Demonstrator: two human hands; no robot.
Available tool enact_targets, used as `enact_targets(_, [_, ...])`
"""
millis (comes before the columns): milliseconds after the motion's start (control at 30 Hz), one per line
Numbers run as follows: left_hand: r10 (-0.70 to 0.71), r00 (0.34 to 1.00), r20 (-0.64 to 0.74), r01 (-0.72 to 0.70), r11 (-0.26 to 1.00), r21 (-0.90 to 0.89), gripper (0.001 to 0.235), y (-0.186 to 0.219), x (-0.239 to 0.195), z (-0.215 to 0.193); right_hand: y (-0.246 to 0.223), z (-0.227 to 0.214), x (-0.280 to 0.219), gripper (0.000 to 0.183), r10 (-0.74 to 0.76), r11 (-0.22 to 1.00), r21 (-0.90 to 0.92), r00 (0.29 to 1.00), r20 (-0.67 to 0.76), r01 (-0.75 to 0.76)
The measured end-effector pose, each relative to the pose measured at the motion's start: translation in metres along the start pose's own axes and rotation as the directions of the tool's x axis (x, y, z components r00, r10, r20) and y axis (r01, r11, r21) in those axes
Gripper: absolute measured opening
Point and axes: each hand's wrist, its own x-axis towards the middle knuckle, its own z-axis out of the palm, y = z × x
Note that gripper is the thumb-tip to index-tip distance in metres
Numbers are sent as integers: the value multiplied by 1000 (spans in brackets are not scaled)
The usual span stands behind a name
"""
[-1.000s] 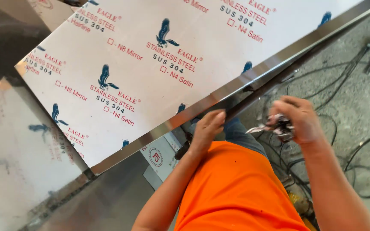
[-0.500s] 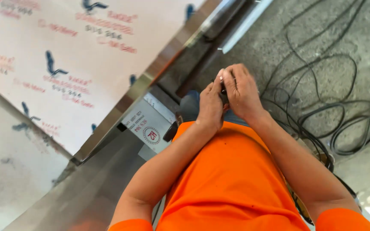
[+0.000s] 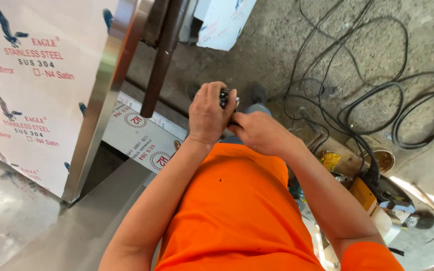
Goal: The person positions a stainless steel sheet panel with protective film onto a metal frame, holding it steady while working around its edges. They use a rubber mallet to tap the panel and frame, reposition the panel, and handle a cloth bag and rag near the workbench.
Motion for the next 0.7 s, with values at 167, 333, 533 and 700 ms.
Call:
enact_targets(167, [-163, 887, 431, 204, 978, -50, 24, -13, -22, 4, -30, -65, 0, 27, -204, 958, -228, 973, -104, 177])
enact_targets(333, [-204, 656, 727, 652, 638, -409, 29, -10, -46, 3, 0, -64, 8, 23, -216, 902, 359, 970, -108, 241])
enact_targets(533, [-328, 385, 863, 837, -271, -476, 58, 12, -12, -35, 11, 12, 34, 8, -3, 639, 729, 949, -316, 245])
enact_targets(700, [-733, 379, 565, 722, -148, -676, 51, -54, -20, -40, -8, 62, 37, 18, -205, 925, 158, 803, -560, 346])
